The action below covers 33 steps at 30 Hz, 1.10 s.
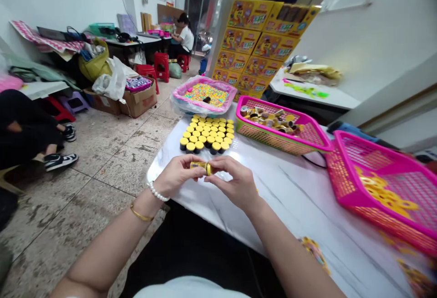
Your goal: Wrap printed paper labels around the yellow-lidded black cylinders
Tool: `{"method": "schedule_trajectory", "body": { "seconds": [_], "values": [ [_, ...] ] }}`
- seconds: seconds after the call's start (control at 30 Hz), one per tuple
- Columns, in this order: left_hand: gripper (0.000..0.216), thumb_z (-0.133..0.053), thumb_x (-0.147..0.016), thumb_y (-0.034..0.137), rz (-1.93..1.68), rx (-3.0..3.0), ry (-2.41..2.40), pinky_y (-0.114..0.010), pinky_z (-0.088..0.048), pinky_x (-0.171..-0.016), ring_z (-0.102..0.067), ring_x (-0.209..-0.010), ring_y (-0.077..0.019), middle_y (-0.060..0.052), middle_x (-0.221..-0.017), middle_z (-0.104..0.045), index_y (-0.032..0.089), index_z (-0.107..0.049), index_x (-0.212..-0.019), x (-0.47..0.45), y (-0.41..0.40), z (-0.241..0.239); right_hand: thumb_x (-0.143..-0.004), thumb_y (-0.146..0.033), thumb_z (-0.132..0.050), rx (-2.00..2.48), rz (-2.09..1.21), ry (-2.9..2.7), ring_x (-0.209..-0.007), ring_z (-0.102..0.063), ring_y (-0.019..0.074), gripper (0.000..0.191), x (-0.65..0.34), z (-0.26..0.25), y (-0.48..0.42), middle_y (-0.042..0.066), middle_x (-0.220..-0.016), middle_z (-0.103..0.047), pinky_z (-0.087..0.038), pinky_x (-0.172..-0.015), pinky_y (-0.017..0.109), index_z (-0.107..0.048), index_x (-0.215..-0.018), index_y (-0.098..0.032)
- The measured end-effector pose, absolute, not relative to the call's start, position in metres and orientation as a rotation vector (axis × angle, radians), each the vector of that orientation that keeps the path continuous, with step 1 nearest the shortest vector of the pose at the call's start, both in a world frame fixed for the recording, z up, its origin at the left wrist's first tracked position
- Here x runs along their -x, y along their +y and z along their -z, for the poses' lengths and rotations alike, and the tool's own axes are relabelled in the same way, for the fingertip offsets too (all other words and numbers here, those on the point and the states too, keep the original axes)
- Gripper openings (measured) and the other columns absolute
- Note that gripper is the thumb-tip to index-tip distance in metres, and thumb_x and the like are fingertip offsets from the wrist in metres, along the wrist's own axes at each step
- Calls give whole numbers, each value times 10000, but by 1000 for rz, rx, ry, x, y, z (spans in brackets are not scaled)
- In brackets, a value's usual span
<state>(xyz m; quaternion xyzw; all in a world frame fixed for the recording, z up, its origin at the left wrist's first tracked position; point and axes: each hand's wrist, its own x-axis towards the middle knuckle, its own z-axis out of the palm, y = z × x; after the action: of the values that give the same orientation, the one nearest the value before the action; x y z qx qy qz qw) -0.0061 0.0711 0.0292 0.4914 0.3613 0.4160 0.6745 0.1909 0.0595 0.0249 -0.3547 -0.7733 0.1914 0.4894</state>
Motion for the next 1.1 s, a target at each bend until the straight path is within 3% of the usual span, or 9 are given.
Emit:
{"method": "schedule_trajectory", "body": {
  "seconds": [0.1, 0.17, 0.33, 0.6, 0.73, 0.87, 1.1],
  "values": [
    [349, -862, -664, 278, -1011, -1207, 788, -283, -489, -772, -632, -808, -144, -54, -909, -707, 129, -711, -942, -9, 69, -30, -771, -313, -826, 975, -628, -1733, -681, -703, 162, 248, -199, -12, 54, 23, -802, -706, -627, -667, 312, -675, -936, -208],
    [359, -860, -670, 311, -1033, -1216, 764, -276, -493, -763, -635, -833, -152, -53, -912, -695, 134, -696, -936, -11, 70, -27, -783, -325, -813, 979, -654, -1701, -708, -712, 169, 245, -201, -7, 53, 31, -832, -710, -632, -683, 324, -675, -948, -209],
    [415, -761, -770, 477, -913, -1170, 835, -240, -431, -574, -543, -588, -97, -16, -730, -635, 124, -671, -969, -5, 75, -15, -751, -283, -832, 926, -497, -1772, -820, -708, 196, 193, -197, -4, 54, 65, -939, -724, -614, -763, 353, -717, -897, -230],
    [304, -706, -807, 443, -1061, -1420, 1128, -219, -410, -559, -530, -605, -110, -14, -719, -642, 150, -699, -885, -25, 72, -4, -675, -485, -820, 1213, -1388, -1168, -509, -590, 110, 370, -190, 5, 62, -11, -612, -662, -507, -540, 262, -651, -749, -164],
    [552, -657, -828, 577, -982, -1208, 1026, -213, -360, -475, -492, -493, -109, 23, -593, -580, 141, -617, -1165, -22, 80, 4, -717, -319, -798, 1185, -1150, -1329, -649, -637, 126, 230, -198, 6, 68, -3, -748, -676, -540, -626, 274, -700, -873, -182],
    [497, -712, -792, 562, -845, -1235, 951, -213, -344, -481, -458, -485, -90, 21, -559, -553, 104, -672, -978, -16, 84, 4, -734, -167, -750, 1037, -779, -1585, -889, -665, 166, 252, -205, 4, 65, 33, -971, -666, -592, -780, 317, -723, -974, -238],
    [375, -837, -717, 361, -902, -1118, 866, -236, -448, -651, -578, -674, -103, -28, -819, -688, 137, -714, -992, -11, 85, 2, -792, -191, -752, 1049, -649, -1705, -863, -701, 186, 214, -207, -4, 58, 65, -943, -727, -607, -769, 336, -758, -1003, -228]
  ]
}}
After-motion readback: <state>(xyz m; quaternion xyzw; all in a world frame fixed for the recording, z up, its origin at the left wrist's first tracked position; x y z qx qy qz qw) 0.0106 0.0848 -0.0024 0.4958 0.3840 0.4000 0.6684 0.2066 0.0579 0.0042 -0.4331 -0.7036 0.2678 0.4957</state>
